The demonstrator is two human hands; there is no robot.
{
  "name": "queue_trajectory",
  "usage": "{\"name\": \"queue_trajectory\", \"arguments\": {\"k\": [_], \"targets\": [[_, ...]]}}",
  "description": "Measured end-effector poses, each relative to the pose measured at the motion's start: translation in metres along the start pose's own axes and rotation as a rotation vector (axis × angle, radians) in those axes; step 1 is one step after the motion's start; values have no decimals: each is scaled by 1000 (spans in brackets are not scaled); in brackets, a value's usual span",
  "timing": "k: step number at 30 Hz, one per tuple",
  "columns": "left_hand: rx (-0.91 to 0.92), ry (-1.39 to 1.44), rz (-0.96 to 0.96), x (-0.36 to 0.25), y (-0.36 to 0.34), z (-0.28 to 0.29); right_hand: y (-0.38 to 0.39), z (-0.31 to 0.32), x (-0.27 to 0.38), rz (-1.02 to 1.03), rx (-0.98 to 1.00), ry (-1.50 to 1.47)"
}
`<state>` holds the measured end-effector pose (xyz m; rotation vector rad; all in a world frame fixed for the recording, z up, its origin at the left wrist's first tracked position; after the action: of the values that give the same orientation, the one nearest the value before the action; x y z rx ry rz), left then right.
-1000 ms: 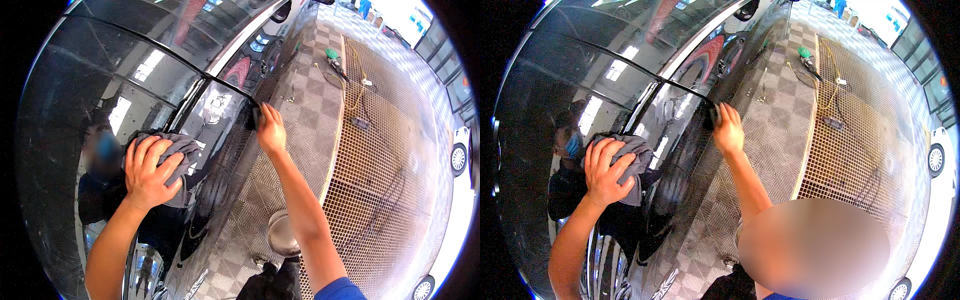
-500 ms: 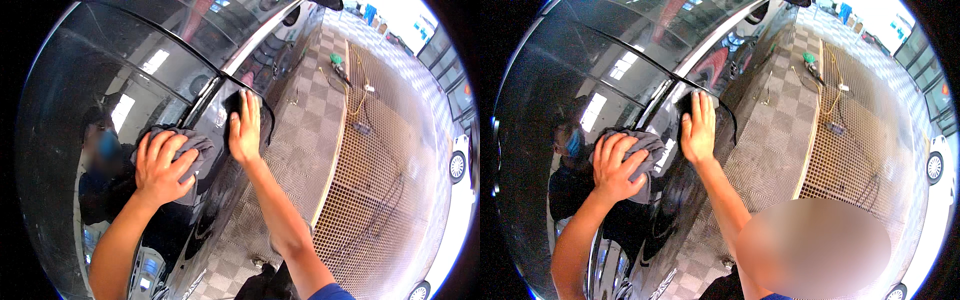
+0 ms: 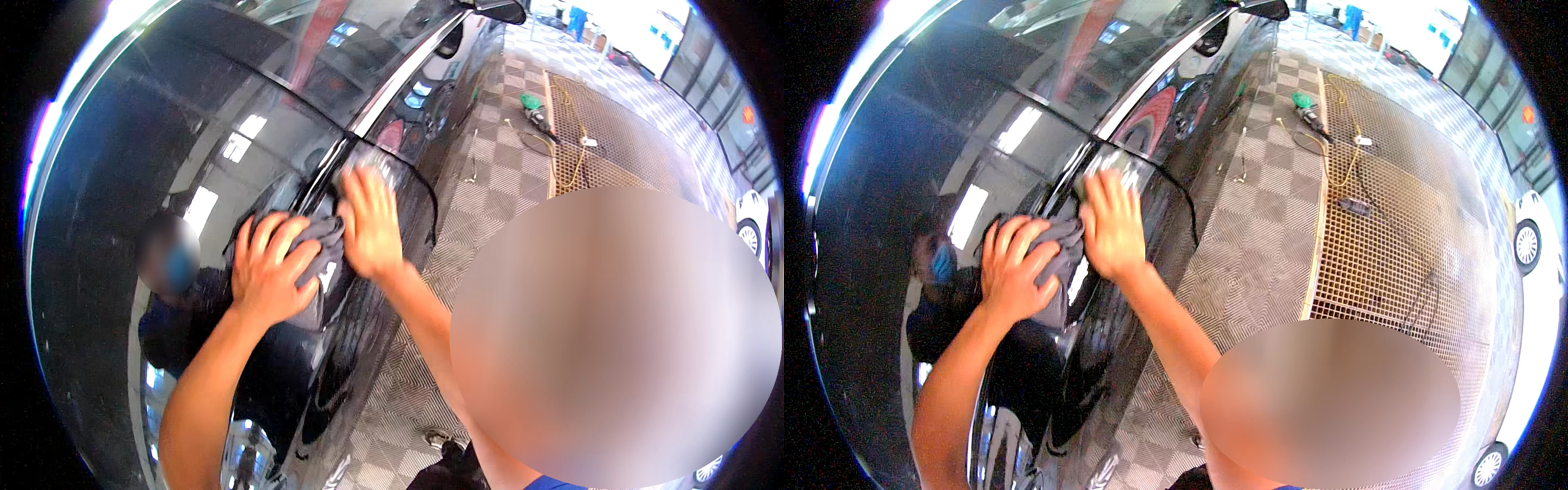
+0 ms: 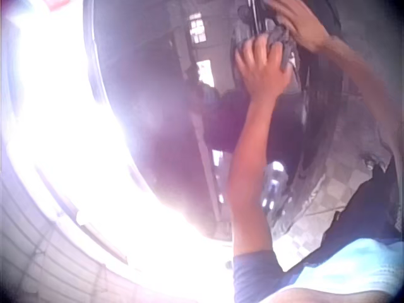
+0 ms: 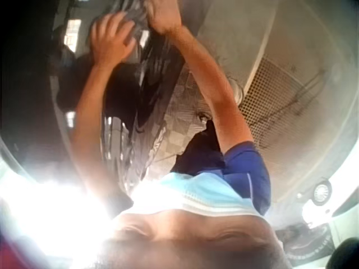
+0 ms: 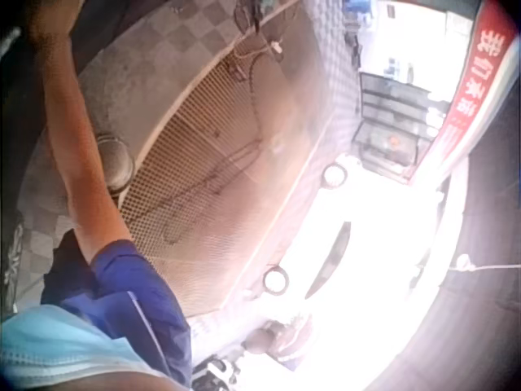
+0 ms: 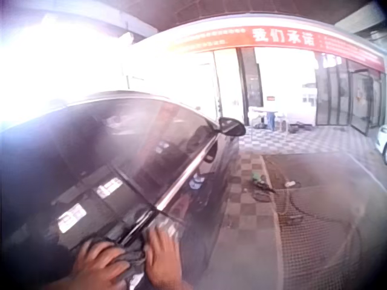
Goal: The person sands the exterior of a black car. They wet a sanding block in a bucket of water, rub the surface of the car door, and wipe the area with a cloth.
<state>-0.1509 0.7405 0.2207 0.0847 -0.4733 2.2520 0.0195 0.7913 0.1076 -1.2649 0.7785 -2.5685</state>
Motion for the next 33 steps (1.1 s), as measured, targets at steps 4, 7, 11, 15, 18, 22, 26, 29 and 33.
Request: {"name": "queue_trajectory", "arguments": {"k": [4, 7, 11, 15, 18, 22, 26, 29, 33], "targets": [[56, -22, 81, -11, 31, 0, 69, -39, 41, -126, -19, 13], [152, -58, 138, -42, 130, 37, 186, -41, 75, -58, 163, -96], [289, -205, 328, -72, 318, 114, 99, -15, 53, 138, 189, 64], [283, -365, 535, -103, 460, 121, 76, -40, 92, -120, -25, 115], [264, -402, 593, -113, 477, 127, 204, -49, 204, 40, 703, 149], [191, -366, 532, -113, 487, 132, 215, -51, 180, 322, 602, 54], [76, -390, 511, -109, 466, 107, 119, -38, 130, 64, 80, 2], [33, -408, 546, -111, 460, 101, 199, -72, 202, 49, 52, 39], [80, -396, 523, -111, 467, 121, 305, -75, 240, 367, 658, 42]]}}
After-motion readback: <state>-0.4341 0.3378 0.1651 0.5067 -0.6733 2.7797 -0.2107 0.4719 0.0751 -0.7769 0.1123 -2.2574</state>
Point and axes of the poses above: each hand's wrist, its own y-axis away from the middle knuckle, its own z-axis out of the back of the hand, x = y × z, the point moved 2 cm from there along -y, towards the middle knuckle, and after that the axes turned 4 degrees about x, right-handed, at the moved point
